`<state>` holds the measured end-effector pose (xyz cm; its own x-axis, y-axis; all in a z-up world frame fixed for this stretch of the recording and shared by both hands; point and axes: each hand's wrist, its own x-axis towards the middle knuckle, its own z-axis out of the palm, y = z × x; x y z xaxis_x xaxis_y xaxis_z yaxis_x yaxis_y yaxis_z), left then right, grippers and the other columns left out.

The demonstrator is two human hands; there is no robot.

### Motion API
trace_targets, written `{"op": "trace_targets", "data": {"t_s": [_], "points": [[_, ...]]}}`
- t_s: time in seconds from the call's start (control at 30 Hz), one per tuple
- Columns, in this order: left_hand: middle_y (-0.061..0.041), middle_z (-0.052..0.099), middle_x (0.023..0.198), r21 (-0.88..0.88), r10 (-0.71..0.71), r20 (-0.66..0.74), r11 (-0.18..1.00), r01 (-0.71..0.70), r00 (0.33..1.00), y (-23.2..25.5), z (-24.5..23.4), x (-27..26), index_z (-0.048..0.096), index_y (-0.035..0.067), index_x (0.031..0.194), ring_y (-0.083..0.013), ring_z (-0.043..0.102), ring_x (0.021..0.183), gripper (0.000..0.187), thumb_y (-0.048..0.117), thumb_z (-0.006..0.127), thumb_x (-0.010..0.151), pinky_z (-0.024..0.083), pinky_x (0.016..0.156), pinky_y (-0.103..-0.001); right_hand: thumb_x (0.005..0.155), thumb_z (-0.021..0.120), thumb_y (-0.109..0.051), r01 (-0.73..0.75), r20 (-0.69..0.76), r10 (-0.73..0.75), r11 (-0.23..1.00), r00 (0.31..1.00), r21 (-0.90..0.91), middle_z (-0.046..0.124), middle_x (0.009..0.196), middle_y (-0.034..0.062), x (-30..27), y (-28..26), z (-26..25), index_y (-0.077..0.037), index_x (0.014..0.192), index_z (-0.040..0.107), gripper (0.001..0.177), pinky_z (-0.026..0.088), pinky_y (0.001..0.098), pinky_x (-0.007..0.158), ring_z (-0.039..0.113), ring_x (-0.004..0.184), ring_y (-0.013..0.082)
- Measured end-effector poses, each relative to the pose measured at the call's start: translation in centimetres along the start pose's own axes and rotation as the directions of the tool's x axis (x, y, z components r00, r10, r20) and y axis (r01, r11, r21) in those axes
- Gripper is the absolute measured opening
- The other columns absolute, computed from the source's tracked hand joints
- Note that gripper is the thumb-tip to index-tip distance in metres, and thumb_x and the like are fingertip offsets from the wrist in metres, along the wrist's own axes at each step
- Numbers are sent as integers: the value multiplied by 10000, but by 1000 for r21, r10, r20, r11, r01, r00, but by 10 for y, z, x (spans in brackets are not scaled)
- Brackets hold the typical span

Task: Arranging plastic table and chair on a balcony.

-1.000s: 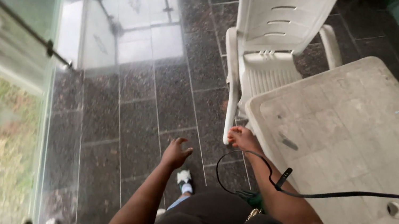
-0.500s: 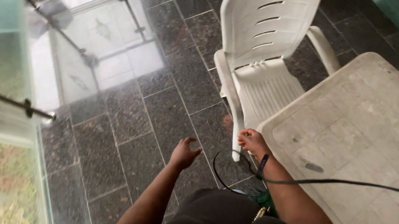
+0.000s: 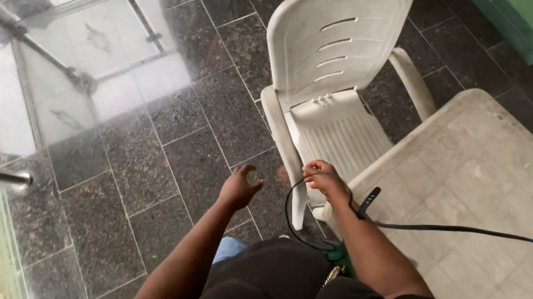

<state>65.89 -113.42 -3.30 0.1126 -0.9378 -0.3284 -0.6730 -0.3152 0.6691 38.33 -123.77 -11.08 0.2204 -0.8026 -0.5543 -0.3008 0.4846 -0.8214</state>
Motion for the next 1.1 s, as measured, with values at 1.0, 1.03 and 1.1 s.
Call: {"op": "trace_targets", "data": {"t_s": [1.0, 1.03, 1.1], "points": [[-262, 345, 1569, 11, 454, -165, 889, -458, 876, 96, -152, 388, 306, 32, 1526, -446, 364, 1437, 891, 290, 808, 837, 379, 1139, -511, 767, 841, -365, -281, -610, 18, 898, 792, -338, 676, 1179, 325, 165, 5, 72, 59, 1277, 639, 694, 564, 441, 932, 668, 1110, 411], [-262, 345, 1569, 7, 454, -159, 889, -458, 877, 108, -150, 395, 306, 32, 1526, -446, 364, 1437, 891, 290, 808, 837, 379, 1139, -511, 767, 841, -365, -287, -613, 24, 897, 790, -336, 676, 1179, 325, 162, -10, 68, 59, 1277, 639, 694, 564, 441, 932, 668, 1110, 411], [-253, 357, 1560, 6, 436, -135, 898, -439, 890, 124, -147, 403, 260, 37, 1554, -433, 359, 1440, 913, 289, 798, 861, 363, 1145, -514, 774, 771, -391, -496, -456, 353, 834, 817, -243, 794, 1095, 310, 152, -37, 65, 66, 1286, 648, 697, 627, 470, 864, 800, 992, 409]]}}
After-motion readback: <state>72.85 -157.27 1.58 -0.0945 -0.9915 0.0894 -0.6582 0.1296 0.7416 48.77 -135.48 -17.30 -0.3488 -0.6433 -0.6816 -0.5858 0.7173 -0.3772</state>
